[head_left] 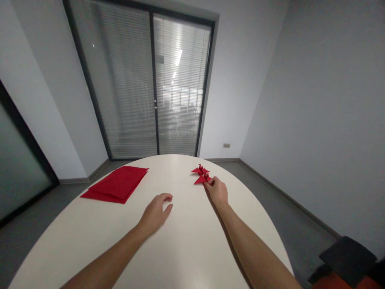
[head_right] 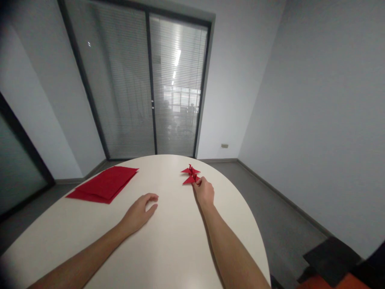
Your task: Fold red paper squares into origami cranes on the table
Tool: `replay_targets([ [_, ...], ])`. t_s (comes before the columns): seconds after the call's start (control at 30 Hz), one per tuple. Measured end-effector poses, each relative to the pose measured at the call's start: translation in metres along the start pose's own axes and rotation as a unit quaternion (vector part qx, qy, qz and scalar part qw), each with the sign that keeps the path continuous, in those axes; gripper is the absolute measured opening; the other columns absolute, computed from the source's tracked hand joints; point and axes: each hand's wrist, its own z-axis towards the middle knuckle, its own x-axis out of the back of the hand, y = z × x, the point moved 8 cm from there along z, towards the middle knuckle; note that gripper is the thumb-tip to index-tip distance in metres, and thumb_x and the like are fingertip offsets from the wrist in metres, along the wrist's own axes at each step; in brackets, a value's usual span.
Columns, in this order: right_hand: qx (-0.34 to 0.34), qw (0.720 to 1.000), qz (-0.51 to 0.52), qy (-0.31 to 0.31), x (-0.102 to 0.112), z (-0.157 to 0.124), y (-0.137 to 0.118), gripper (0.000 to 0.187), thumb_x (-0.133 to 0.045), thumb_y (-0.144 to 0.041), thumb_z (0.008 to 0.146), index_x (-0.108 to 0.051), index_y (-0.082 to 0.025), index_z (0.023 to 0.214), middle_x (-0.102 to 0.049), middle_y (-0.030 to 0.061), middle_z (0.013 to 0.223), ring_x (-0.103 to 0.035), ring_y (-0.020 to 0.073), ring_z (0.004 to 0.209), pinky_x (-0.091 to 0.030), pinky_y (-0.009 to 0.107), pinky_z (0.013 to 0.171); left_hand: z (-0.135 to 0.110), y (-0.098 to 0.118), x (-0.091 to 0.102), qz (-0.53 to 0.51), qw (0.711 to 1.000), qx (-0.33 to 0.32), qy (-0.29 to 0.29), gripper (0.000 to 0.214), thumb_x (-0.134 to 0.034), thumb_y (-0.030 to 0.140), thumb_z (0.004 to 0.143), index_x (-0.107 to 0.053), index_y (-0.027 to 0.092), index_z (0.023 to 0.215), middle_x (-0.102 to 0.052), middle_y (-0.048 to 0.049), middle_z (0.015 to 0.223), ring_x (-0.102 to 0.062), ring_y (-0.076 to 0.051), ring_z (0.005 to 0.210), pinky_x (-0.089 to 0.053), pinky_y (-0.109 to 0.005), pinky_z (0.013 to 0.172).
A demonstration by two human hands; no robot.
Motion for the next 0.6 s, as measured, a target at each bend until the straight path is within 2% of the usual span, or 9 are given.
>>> replay_targets([
  [0.3, 0.007, 0.999, -0.035, -0.018, -0.0043, 0.0061, -0.0017, 0.018, -0.069, -0.032, 0.081, -0.057, -0.022, 0.072, -0.065, 0.0011, 0.070, -0.056, 0.0172, 0.067, -0.028, 0.024, 0.057, 0.0005, 0.0021, 0.0005, 0.016, 1.000, -0.007, 0.007, 0.022, -0.061, 0.018, 0.083, -0.064, 0.020, 0.105, -0.071, -0.0064, 0.104, -0.066, -0.022, 0.100, -0.050, -0.038, 0.094],
  [0.6, 0.016, 0.999, -0.048, -0.022, -0.0074, 0.0095, -0.0029, 0.019, -0.068, -0.036, 0.082, -0.058, -0.022, 0.074, -0.067, 0.0019, 0.072, -0.058, 0.0175, 0.067, -0.029, 0.024, 0.057, 0.0037, 0.0053, 0.0002, 0.016, 1.000, -0.005, -0.014, 0.021, -0.058, 0.019, 0.084, -0.063, 0.020, 0.104, -0.070, -0.0082, 0.105, -0.064, -0.023, 0.102, -0.049, -0.041, 0.096],
])
